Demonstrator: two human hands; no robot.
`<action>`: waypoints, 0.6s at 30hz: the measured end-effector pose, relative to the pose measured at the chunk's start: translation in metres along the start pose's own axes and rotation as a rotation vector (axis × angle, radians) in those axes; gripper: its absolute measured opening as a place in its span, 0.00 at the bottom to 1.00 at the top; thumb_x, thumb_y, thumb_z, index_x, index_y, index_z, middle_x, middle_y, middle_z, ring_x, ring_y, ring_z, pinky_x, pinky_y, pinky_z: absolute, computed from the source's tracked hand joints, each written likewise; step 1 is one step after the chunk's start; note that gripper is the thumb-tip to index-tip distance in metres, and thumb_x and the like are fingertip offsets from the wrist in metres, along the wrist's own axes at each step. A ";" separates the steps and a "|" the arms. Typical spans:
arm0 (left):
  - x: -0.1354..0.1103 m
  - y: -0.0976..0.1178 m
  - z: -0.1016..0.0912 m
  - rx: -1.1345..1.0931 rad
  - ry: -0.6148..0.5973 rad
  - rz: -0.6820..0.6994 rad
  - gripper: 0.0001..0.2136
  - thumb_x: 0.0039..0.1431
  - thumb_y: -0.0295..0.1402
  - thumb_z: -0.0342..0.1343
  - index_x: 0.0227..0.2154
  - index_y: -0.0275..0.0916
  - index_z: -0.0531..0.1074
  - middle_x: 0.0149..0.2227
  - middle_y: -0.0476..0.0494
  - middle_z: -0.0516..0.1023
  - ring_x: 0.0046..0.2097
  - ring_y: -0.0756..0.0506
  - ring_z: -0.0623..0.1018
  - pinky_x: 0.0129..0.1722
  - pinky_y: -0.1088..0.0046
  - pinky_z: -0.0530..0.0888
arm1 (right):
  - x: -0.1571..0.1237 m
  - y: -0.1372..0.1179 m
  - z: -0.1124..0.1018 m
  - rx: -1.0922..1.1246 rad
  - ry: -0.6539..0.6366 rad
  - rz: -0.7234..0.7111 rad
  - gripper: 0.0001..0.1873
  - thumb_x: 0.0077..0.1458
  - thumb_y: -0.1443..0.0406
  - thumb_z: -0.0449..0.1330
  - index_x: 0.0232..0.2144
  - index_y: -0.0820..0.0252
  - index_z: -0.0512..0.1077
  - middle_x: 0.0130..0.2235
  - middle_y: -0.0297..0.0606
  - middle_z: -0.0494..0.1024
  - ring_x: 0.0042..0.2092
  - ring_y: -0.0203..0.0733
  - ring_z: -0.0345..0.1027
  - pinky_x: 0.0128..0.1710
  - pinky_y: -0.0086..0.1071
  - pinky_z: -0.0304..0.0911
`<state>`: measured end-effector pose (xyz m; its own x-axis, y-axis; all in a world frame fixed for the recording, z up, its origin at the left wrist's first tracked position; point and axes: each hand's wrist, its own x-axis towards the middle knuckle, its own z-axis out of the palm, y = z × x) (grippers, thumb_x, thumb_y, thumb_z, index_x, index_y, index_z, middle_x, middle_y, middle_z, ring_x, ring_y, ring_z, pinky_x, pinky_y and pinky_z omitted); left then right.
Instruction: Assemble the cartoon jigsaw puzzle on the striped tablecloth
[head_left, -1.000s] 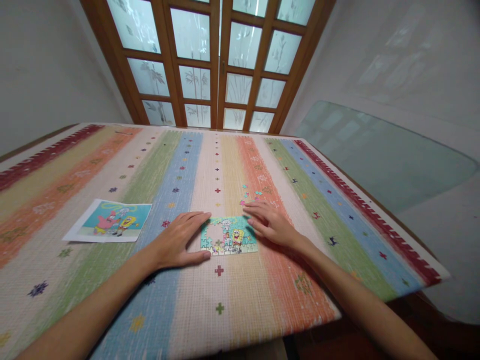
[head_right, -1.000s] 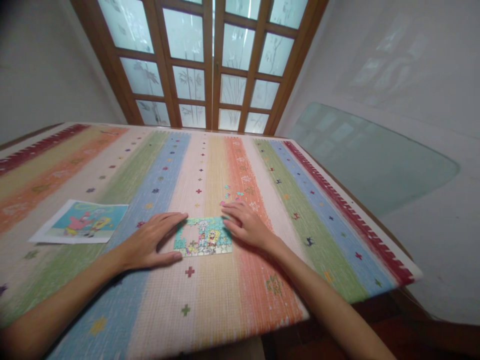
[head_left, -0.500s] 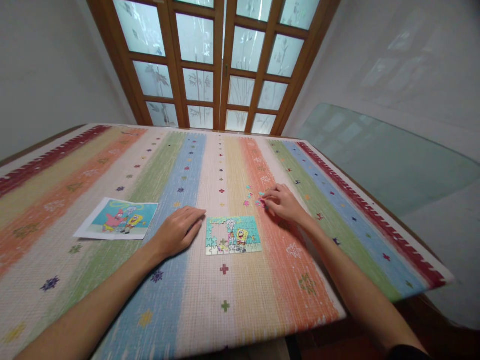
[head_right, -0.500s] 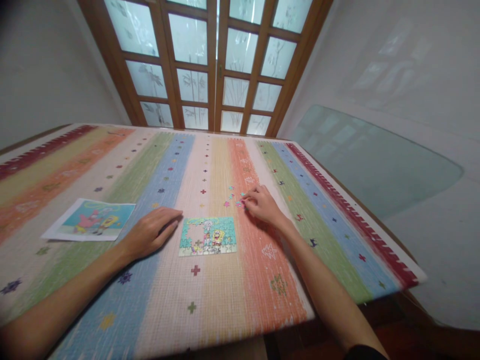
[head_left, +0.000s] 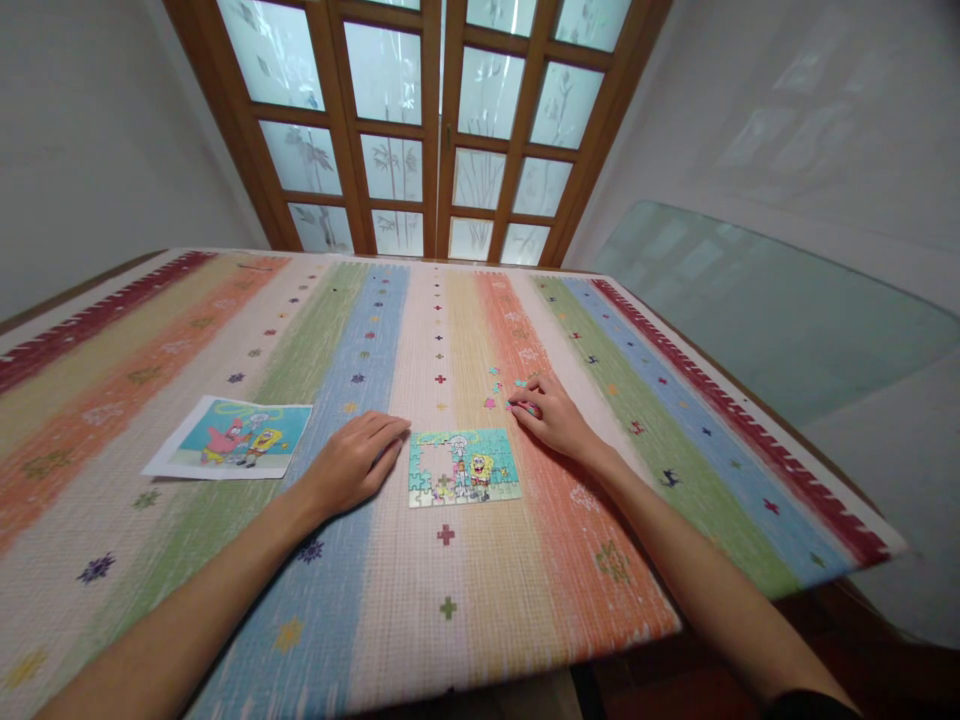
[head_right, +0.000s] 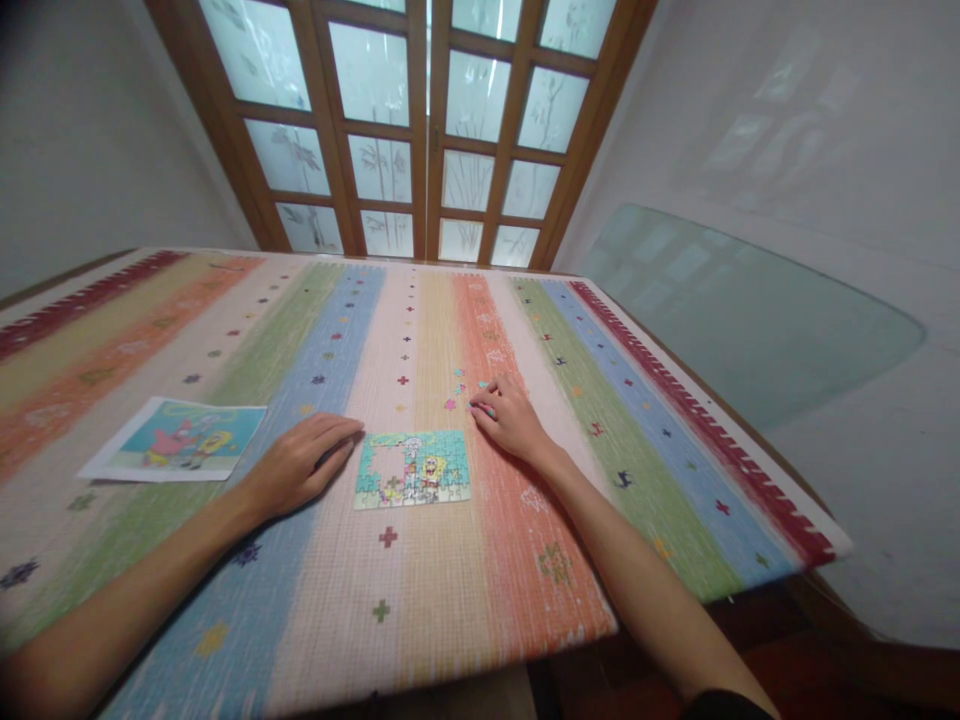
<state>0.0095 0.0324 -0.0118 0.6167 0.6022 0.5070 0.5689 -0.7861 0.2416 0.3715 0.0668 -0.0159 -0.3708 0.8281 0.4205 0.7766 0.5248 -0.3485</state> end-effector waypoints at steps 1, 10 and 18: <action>0.000 0.000 0.000 -0.005 0.000 -0.001 0.12 0.72 0.30 0.46 0.51 0.38 0.71 0.47 0.37 0.80 0.48 0.40 0.78 0.50 0.55 0.77 | 0.000 0.000 0.000 0.024 -0.006 0.003 0.09 0.62 0.63 0.59 0.38 0.55 0.80 0.40 0.45 0.73 0.45 0.52 0.68 0.48 0.49 0.67; 0.000 0.000 -0.001 -0.025 -0.010 -0.024 0.13 0.72 0.31 0.47 0.52 0.40 0.73 0.47 0.37 0.80 0.48 0.39 0.78 0.50 0.54 0.77 | -0.002 0.003 -0.003 0.072 0.009 0.027 0.09 0.60 0.62 0.61 0.37 0.55 0.81 0.41 0.44 0.73 0.46 0.52 0.69 0.49 0.49 0.66; -0.001 -0.001 -0.001 0.003 -0.010 -0.007 0.12 0.72 0.31 0.46 0.51 0.39 0.71 0.47 0.38 0.80 0.48 0.39 0.78 0.50 0.55 0.77 | -0.003 0.012 -0.005 -0.033 0.109 0.117 0.11 0.61 0.59 0.60 0.39 0.56 0.82 0.40 0.47 0.77 0.45 0.55 0.68 0.50 0.54 0.65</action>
<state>0.0082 0.0327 -0.0118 0.6181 0.6093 0.4967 0.5748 -0.7813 0.2432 0.3848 0.0695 -0.0172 -0.2209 0.8556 0.4682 0.8281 0.4181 -0.3734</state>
